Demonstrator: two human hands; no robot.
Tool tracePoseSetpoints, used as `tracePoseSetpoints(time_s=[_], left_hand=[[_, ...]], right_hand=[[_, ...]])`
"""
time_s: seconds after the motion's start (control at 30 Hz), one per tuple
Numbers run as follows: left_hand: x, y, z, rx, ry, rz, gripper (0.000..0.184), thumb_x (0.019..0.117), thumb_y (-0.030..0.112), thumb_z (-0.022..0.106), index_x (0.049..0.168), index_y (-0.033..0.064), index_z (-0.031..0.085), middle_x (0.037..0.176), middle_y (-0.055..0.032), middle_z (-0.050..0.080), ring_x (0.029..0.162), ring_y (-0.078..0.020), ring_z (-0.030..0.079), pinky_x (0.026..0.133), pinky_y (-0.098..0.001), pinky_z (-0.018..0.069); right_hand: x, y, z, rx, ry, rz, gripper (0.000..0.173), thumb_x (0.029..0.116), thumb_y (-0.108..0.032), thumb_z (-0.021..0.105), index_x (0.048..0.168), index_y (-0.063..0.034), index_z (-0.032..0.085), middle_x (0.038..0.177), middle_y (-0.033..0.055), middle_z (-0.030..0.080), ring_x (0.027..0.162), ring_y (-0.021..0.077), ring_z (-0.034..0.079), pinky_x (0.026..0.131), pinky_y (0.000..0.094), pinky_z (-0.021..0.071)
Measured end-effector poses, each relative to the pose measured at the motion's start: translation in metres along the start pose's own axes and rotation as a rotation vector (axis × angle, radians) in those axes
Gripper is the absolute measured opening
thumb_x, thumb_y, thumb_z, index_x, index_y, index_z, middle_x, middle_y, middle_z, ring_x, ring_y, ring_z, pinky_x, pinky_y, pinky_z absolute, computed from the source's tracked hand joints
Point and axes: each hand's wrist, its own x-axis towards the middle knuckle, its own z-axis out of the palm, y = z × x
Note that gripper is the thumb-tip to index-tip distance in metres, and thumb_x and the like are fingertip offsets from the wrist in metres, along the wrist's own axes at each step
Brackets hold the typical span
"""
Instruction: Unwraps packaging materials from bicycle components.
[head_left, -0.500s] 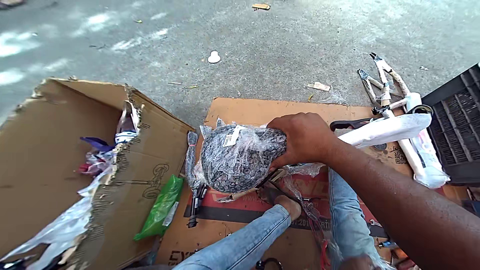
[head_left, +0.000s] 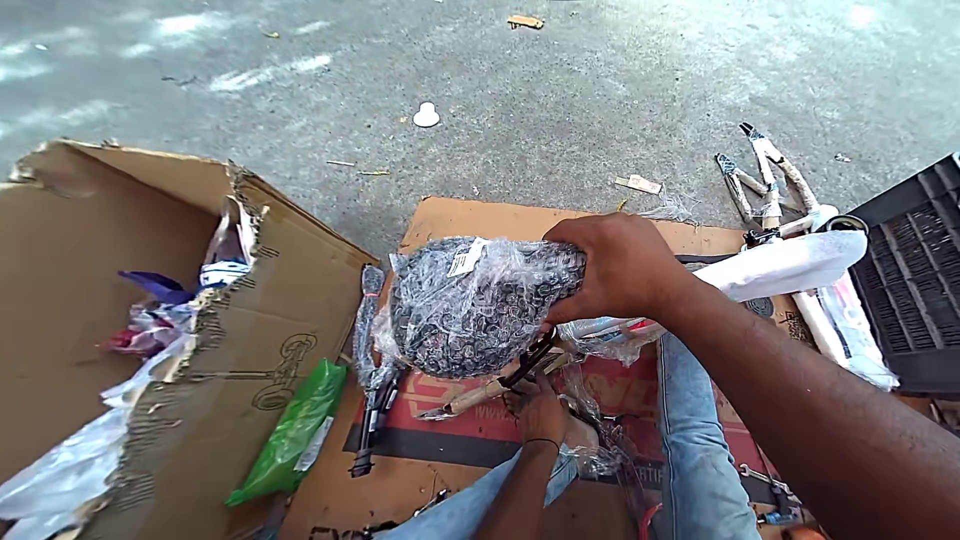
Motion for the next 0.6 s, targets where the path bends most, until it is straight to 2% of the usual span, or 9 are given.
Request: tracePoseSetpoints(time_s=[0.03,0.07,0.13,0.2,0.3,0.4,0.47,0.53,0.6], left_hand=[[0.01,0.003,0.0,0.057,-0.01,0.0,0.09,0.0956,0.043,0.061,0.166,0.0172,0.012,0.149,-0.0329,0.045,0.13,-0.0505,0.054,0.103,-0.0601,0.0488],[0.02,0.006,0.001,0.122,-0.022,0.009,0.086,0.0959,0.042,0.06,0.166,0.0219,0.014,0.143,-0.0327,0.052,0.126,-0.0511,0.056,0.1,-0.0626,0.0488],[0.038,0.007,0.003,0.202,-0.066,0.033,0.075,0.098,0.039,0.057,0.164,0.0264,0.022,0.125,-0.0234,0.067,0.121,-0.0471,0.061,0.097,-0.0668,0.0475],[0.049,0.005,0.002,0.259,-0.08,0.092,0.058,0.1037,0.037,0.05,0.158,0.0187,0.037,0.122,-0.0192,0.07,0.116,-0.0428,0.066,0.093,-0.0624,0.0526],[0.055,0.0,0.0,0.284,-0.067,0.201,0.038,0.1075,0.021,0.044,0.141,0.007,0.055,0.132,-0.0195,0.065,0.115,-0.0398,0.067,0.092,-0.0582,0.0542],[0.062,-0.006,-0.008,0.291,-0.092,0.294,0.036,0.1056,0.011,0.044,0.139,0.0076,0.057,0.139,-0.018,0.061,0.119,-0.0396,0.065,0.095,-0.0578,0.0537],[0.064,-0.006,-0.008,0.28,-0.107,0.318,0.038,0.105,0.01,0.045,0.142,0.0076,0.054,0.141,-0.0187,0.059,0.119,-0.0404,0.065,0.096,-0.0574,0.0541],[0.065,0.002,-0.01,0.198,-0.134,0.27,0.041,0.1057,0.012,0.046,0.146,0.0085,0.051,0.138,-0.02,0.061,0.122,-0.0414,0.063,0.097,-0.0602,0.0531],[0.067,0.01,-0.01,0.179,-0.174,0.225,0.039,0.1057,0.016,0.047,0.143,0.0079,0.054,0.134,-0.0213,0.064,0.122,-0.0422,0.063,0.097,-0.0621,0.0521]], right_hand=[[-0.001,0.005,0.003,0.033,0.044,-0.001,0.071,0.0586,-0.075,0.081,0.111,-0.0273,0.073,0.093,-0.0047,0.074,0.084,0.0156,0.07,0.067,0.0507,0.0558],[-0.001,0.01,0.006,0.073,0.084,-0.004,0.068,0.0585,-0.071,0.082,0.109,-0.0263,0.074,0.094,-0.0052,0.074,0.084,0.0142,0.07,0.067,0.0497,0.056],[-0.002,0.017,0.01,0.144,0.145,-0.012,0.061,0.0585,-0.062,0.085,0.105,-0.0235,0.075,0.094,-0.0059,0.073,0.084,0.0113,0.069,0.068,0.0466,0.0566],[0.0,0.02,0.01,0.187,0.158,-0.006,0.055,0.0579,-0.055,0.086,0.101,-0.0233,0.076,0.091,-0.0076,0.072,0.08,0.0079,0.068,0.066,0.0433,0.0565],[0.003,0.017,0.002,0.195,0.046,0.075,0.054,0.0556,-0.058,0.087,0.098,-0.0264,0.073,0.082,-0.0094,0.069,0.073,0.0072,0.066,0.062,0.0436,0.0549],[0.018,0.0,-0.02,0.01,-0.204,0.199,0.061,0.0562,-0.058,0.092,0.101,-0.0242,0.068,0.081,-0.0042,0.066,0.076,0.0158,0.066,0.062,0.0475,0.054],[0.029,-0.024,-0.029,-0.241,-0.382,0.222,0.056,0.0603,-0.049,0.093,0.099,-0.0191,0.065,0.082,0.002,0.065,0.077,0.0247,0.066,0.06,0.0513,0.0518],[0.033,-0.04,-0.03,-0.334,-0.486,0.176,0.046,0.0621,-0.042,0.091,0.091,-0.0179,0.065,0.077,0.0028,0.062,0.072,0.026,0.064,0.056,0.0513,0.0491],[0.031,-0.038,-0.025,-0.304,-0.486,0.12,0.045,0.0629,-0.04,0.088,0.096,-0.0208,0.065,0.077,-0.0004,0.062,0.07,0.0226,0.064,0.054,0.049,0.0495]])
